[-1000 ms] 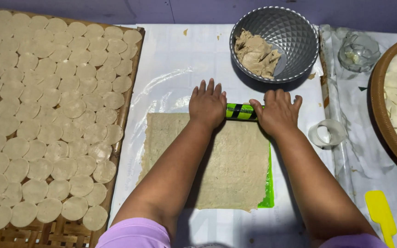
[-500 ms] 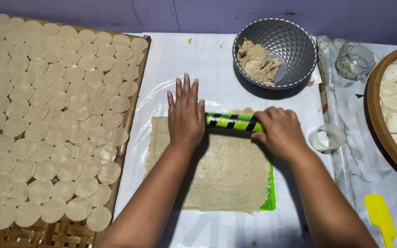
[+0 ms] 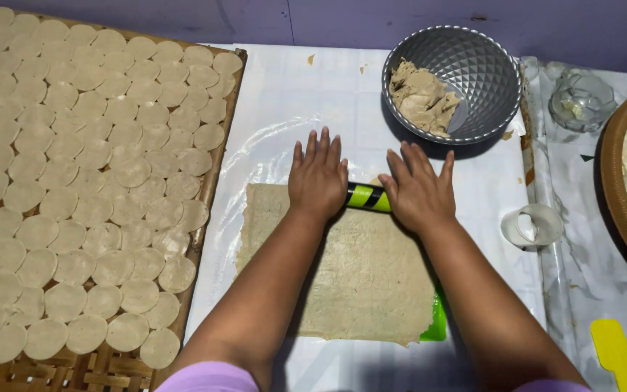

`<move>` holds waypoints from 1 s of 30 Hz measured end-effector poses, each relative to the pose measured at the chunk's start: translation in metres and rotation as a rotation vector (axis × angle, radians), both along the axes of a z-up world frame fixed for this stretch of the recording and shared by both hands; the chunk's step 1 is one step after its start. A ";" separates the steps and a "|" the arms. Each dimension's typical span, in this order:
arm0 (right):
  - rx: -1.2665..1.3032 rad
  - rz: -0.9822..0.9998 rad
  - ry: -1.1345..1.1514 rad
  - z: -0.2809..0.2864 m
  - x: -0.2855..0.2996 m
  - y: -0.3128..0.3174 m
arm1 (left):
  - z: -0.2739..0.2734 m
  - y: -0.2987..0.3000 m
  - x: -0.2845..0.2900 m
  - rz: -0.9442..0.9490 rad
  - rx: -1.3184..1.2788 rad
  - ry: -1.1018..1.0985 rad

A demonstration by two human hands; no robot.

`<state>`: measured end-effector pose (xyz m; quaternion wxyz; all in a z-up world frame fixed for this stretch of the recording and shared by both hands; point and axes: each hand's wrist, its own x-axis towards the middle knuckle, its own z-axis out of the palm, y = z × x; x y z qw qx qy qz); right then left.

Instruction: Flattening and rolling out dough sheets using a rolling pin and a scraper.

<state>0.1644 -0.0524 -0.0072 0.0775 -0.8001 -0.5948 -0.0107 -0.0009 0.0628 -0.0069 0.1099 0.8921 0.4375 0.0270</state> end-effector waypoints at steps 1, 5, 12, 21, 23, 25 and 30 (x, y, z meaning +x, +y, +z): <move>-0.007 -0.001 0.000 0.007 0.001 0.003 | -0.002 0.008 0.006 -0.001 -0.007 0.000; -0.044 -0.060 0.129 0.027 -0.004 0.001 | -0.003 0.024 0.011 -0.004 -0.025 -0.055; 0.020 0.074 0.128 0.024 -0.038 -0.070 | 0.007 -0.034 -0.056 -0.099 -0.122 -0.373; -0.021 0.146 0.115 0.044 -0.047 -0.169 | 0.022 -0.116 -0.085 -0.071 -0.002 -0.298; -0.072 0.123 0.161 0.037 -0.044 -0.172 | 0.016 -0.116 -0.071 -0.049 0.023 -0.266; -0.120 0.095 0.210 0.025 -0.038 -0.166 | 0.011 -0.116 -0.059 -0.032 0.048 -0.232; -0.073 -0.124 0.088 -0.010 -0.030 -0.150 | 0.006 -0.127 -0.058 -0.086 0.003 -0.025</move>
